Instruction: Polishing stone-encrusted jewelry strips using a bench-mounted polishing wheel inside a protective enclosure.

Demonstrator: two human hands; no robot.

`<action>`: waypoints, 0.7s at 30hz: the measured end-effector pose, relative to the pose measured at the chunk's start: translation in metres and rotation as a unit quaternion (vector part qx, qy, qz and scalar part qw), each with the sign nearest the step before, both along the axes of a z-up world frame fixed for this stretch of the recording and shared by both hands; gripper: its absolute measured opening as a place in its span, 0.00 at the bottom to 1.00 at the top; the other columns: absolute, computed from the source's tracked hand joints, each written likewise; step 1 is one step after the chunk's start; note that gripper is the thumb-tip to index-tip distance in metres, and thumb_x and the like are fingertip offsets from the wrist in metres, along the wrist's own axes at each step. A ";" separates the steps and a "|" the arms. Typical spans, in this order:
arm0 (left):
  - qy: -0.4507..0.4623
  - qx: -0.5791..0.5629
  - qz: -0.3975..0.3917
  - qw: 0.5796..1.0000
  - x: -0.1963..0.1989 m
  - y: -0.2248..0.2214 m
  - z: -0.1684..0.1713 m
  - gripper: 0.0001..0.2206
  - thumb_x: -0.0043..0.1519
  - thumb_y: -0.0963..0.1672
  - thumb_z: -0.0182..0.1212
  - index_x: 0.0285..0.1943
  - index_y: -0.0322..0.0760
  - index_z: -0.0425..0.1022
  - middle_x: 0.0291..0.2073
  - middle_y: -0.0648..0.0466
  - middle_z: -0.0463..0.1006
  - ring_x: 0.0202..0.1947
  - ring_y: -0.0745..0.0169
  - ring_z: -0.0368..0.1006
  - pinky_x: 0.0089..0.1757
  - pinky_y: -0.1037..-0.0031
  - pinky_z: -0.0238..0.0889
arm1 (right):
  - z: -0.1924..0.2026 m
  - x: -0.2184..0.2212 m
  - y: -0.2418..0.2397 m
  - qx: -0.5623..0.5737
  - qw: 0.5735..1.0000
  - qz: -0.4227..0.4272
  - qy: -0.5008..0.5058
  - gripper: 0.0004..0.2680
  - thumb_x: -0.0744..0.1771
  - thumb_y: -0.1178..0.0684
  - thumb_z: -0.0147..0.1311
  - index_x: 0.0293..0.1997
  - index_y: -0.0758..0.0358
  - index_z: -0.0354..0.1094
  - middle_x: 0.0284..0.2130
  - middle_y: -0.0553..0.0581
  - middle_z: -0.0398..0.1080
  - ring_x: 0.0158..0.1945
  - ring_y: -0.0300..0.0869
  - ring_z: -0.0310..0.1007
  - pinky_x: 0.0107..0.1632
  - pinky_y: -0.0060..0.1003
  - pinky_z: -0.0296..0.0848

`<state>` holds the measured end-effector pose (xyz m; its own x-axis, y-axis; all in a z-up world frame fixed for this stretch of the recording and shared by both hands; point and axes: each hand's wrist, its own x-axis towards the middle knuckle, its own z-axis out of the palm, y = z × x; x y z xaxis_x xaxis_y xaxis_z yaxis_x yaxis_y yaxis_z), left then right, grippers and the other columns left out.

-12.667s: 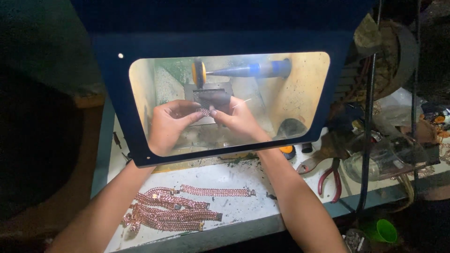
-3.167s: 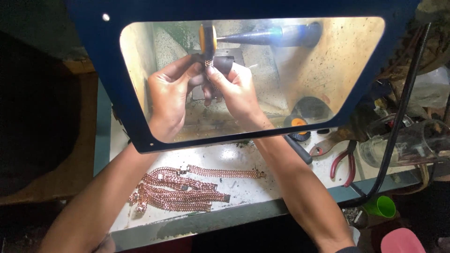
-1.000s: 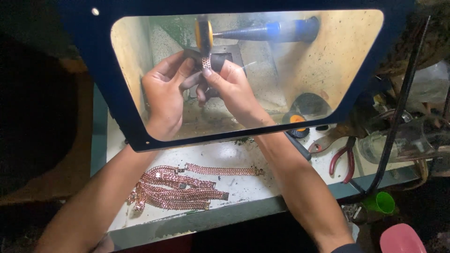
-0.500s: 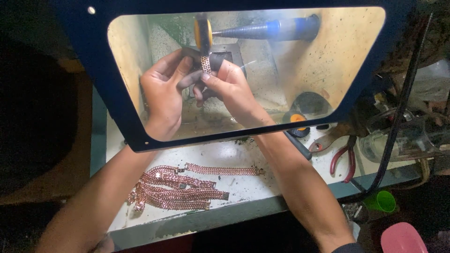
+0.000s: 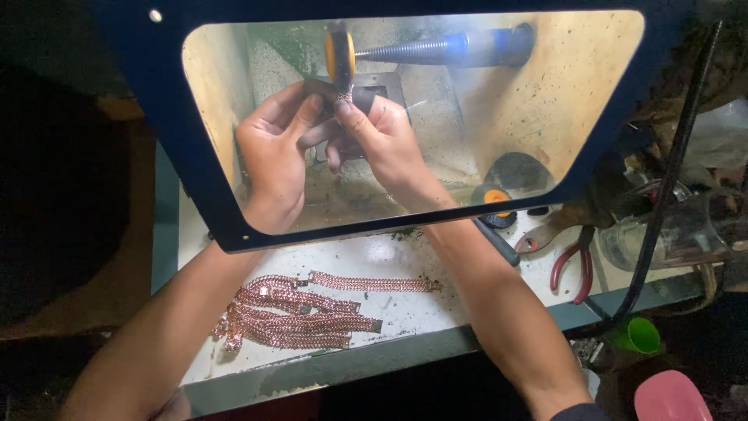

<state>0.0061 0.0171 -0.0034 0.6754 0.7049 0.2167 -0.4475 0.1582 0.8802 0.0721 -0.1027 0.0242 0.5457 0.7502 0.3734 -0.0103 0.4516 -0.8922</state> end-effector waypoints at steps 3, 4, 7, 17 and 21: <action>0.011 0.011 0.006 1.000 -0.005 -0.006 0.007 0.13 0.62 0.44 0.70 0.50 0.27 0.80 0.39 0.43 0.84 0.17 0.62 0.77 0.16 0.70 0.73 | -0.004 0.002 0.000 -0.002 1.000 0.004 -0.013 0.09 0.73 0.52 0.46 0.42 0.67 0.68 0.26 0.66 0.75 0.24 0.46 0.79 0.27 0.41 0.83; 0.012 0.011 0.006 1.000 -0.009 -0.012 0.016 0.13 0.62 0.44 0.70 0.50 0.27 0.80 0.39 0.43 0.84 0.17 0.62 0.77 0.16 0.70 0.73 | -0.001 0.001 -0.002 -0.002 1.000 0.004 -0.012 0.09 0.73 0.52 0.46 0.42 0.67 0.68 0.26 0.66 0.75 0.24 0.46 0.79 0.27 0.41 0.83; 0.006 0.000 -0.002 1.000 -0.014 -0.021 0.027 0.13 0.62 0.44 0.69 0.50 0.28 0.79 0.39 0.41 0.85 0.16 0.57 0.78 0.17 0.69 0.75 | 0.001 -0.002 -0.008 0.000 1.000 0.020 -0.007 0.06 0.72 0.55 0.48 0.45 0.69 0.68 0.29 0.65 0.75 0.28 0.45 0.78 0.29 0.42 0.84; -0.006 -0.020 -0.023 1.000 -0.015 -0.021 0.029 0.12 0.63 0.43 0.69 0.49 0.29 0.79 0.39 0.40 0.85 0.19 0.51 0.81 0.16 0.68 0.74 | 0.003 -0.001 -0.008 -0.018 0.999 0.032 -0.017 0.07 0.72 0.56 0.47 0.48 0.72 0.67 0.29 0.62 0.74 0.31 0.43 0.77 0.32 0.43 0.85; -0.012 -0.029 -0.024 0.999 -0.013 -0.017 0.023 0.11 0.63 0.43 0.69 0.49 0.29 0.79 0.40 0.41 0.85 0.23 0.49 0.83 0.17 0.68 0.75 | 0.002 0.001 -0.003 -0.019 1.000 0.013 -0.019 0.08 0.72 0.55 0.47 0.45 0.71 0.69 0.25 0.62 0.75 0.28 0.43 0.78 0.30 0.41 0.84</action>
